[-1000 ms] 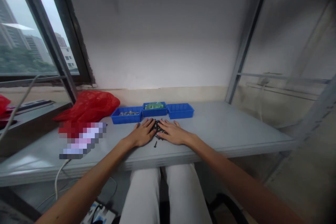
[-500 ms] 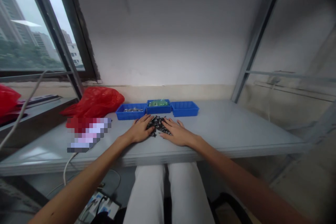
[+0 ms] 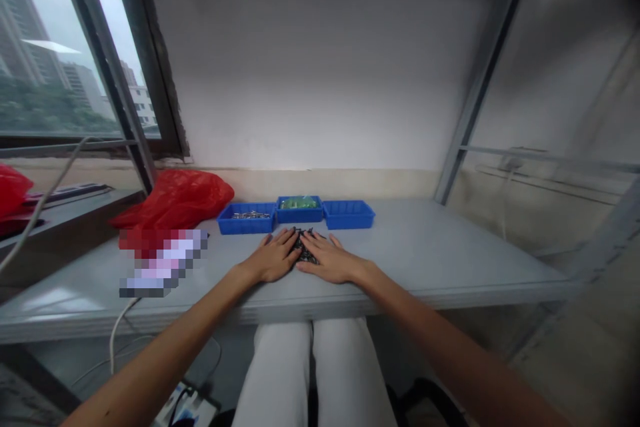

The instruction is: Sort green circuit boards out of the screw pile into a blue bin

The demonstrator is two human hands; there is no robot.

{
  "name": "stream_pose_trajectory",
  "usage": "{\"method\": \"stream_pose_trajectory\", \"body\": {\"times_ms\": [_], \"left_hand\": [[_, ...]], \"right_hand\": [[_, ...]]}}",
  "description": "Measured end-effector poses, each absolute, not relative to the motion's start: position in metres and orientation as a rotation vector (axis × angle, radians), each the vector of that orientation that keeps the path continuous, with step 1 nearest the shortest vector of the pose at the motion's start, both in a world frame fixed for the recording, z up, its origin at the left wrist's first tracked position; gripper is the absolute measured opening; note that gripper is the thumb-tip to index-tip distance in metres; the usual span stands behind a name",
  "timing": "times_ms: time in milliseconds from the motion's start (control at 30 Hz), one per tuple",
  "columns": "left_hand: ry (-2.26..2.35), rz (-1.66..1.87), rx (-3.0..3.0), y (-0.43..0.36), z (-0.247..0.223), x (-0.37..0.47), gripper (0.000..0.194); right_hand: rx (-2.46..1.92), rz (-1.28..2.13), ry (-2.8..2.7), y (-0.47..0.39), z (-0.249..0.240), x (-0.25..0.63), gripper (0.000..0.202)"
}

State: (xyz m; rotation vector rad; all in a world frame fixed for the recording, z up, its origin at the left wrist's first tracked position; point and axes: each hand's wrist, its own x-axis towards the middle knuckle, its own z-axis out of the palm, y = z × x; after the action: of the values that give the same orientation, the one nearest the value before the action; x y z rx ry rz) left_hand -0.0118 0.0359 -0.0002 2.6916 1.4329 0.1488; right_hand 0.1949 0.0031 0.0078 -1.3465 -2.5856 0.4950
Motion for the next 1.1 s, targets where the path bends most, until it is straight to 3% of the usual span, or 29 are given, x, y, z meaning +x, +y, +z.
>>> {"method": "stream_pose_trajectory", "body": {"times_ms": [633, 933, 1100], "left_hand": [[1.42, 0.142, 2.724, 0.04, 0.006, -0.006, 0.063], [1.404, 0.304, 2.792, 0.035, -0.002, -0.007, 0.055], [1.395, 0.426, 2.755, 0.037, 0.0, -0.022, 0.062]], "right_hand": [[-1.293, 0.441, -2.566, 0.017, 0.013, 0.195, 0.085], [-1.196, 0.45, -2.503, 0.02, 0.004, 0.19, 0.083], [-1.121, 0.476, -2.43, 0.016, 0.008, 0.201, 0.073]]}}
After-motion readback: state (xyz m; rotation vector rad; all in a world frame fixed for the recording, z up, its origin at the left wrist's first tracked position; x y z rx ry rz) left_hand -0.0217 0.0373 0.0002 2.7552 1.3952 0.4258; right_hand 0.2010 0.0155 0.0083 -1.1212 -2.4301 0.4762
